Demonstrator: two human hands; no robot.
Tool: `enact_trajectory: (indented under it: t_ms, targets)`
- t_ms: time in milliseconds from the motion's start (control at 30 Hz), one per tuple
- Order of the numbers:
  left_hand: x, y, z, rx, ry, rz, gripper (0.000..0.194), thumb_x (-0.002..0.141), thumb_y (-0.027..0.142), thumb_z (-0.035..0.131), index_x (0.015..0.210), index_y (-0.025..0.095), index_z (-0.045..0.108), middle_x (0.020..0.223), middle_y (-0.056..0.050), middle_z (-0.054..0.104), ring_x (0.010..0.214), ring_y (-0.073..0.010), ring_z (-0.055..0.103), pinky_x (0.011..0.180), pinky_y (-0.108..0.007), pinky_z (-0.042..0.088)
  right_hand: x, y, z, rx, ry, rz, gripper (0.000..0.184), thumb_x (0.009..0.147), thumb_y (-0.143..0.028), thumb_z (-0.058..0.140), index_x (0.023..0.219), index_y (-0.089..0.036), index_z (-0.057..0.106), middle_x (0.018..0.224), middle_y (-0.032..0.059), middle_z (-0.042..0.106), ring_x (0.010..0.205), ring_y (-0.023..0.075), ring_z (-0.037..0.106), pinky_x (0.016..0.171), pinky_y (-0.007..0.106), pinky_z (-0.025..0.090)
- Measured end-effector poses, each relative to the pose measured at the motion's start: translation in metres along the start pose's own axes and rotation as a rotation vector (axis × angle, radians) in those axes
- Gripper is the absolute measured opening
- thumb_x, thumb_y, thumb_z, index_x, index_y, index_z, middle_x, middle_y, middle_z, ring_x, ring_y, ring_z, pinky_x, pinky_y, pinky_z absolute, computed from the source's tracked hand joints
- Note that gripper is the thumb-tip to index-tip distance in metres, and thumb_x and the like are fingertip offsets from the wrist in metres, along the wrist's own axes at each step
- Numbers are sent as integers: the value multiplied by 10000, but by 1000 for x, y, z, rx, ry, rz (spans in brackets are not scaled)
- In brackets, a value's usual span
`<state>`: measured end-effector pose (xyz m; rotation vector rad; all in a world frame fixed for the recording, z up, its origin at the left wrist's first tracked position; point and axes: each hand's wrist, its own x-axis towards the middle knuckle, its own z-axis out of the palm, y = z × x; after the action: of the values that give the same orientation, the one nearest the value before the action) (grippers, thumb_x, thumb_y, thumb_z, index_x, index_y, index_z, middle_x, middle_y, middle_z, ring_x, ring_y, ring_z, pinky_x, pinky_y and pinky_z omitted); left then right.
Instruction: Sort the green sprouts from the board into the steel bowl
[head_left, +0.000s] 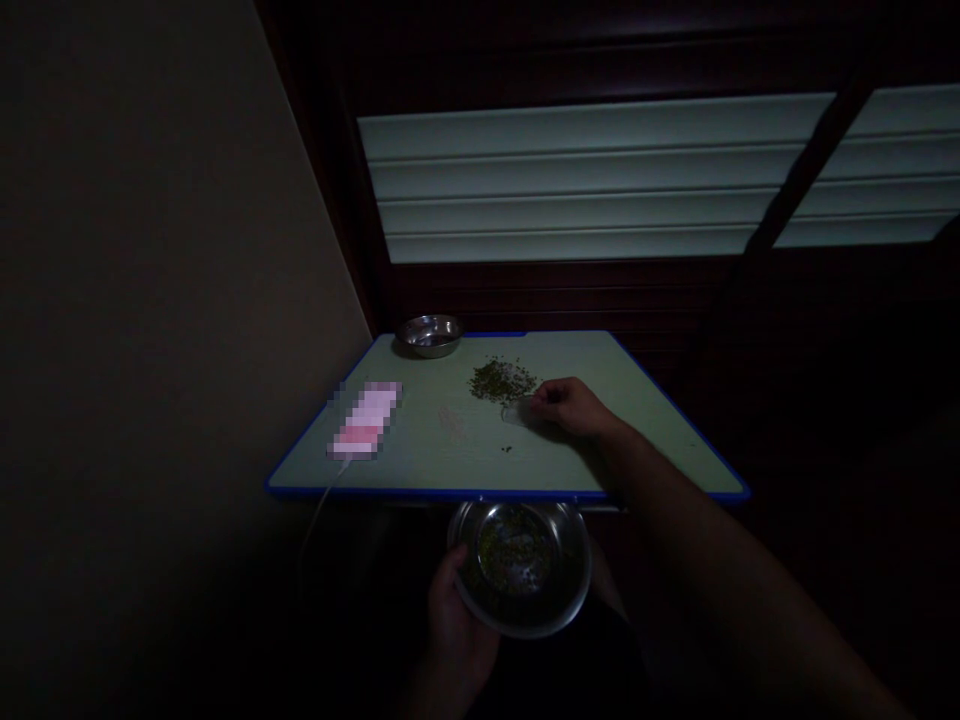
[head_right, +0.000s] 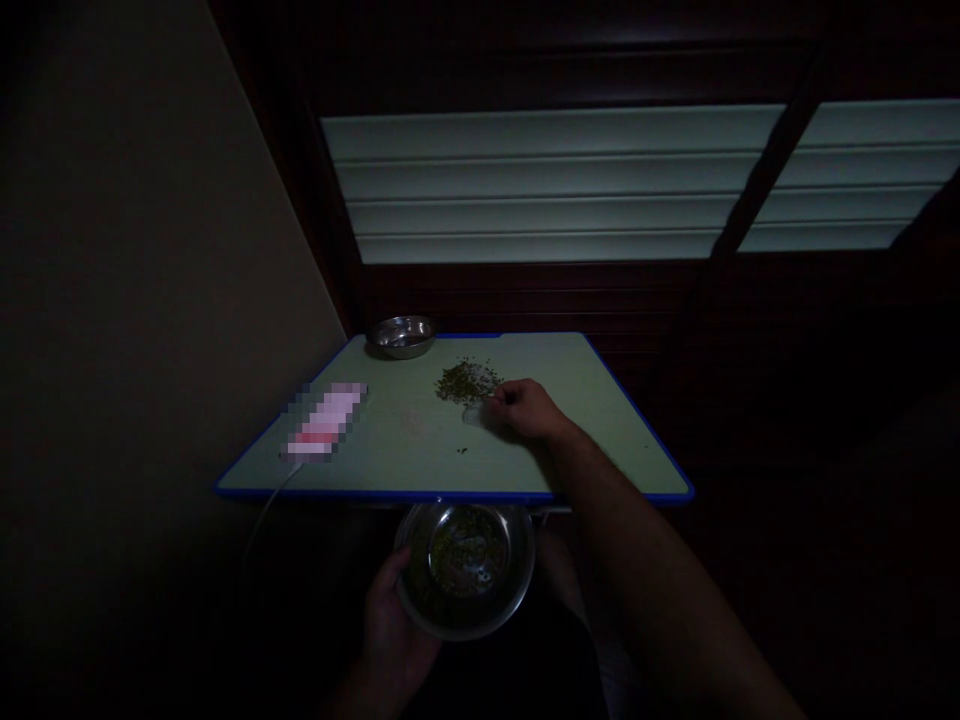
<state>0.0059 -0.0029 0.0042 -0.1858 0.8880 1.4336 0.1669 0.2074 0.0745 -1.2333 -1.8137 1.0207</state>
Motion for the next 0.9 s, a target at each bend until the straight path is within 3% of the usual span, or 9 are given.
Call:
enact_trajectory:
  t_ms: [167,300,767,900]
  targets:
    - [1,0,-3,-4,-38,15,208,777,264,589,874,150,733,886,-104,764,843,-255,692,819,-401,515,3,1,-3,-205,159,6,168,638,-325,607,615,-158,605,550,-3,553,524,107,447,525,248,349]
    - [2,-1,-4,-2,-44,23,205,770,266,603,895,161,728,874,-94,762,830,-253,693,787,-384,517,3,0,-4,-227,230,-18,159,651,-313,582,623,-159,609,575,9,585,545,117,475,533,245,362]
    - [-4,-2,4,-1,-17,9,210,803,258,558,814,138,731,812,-100,759,768,-236,689,837,-407,511,4,-5,22,-171,-27,-191,162,662,-314,623,685,-154,628,656,13,616,620,121,512,596,239,397]
    - [-2,-2,2,7,-3,18,204,785,260,579,847,141,732,847,-105,760,814,-250,692,838,-410,512,3,-4,18,-156,35,-147,180,673,-332,607,654,-152,612,611,1,583,580,110,484,556,230,377]
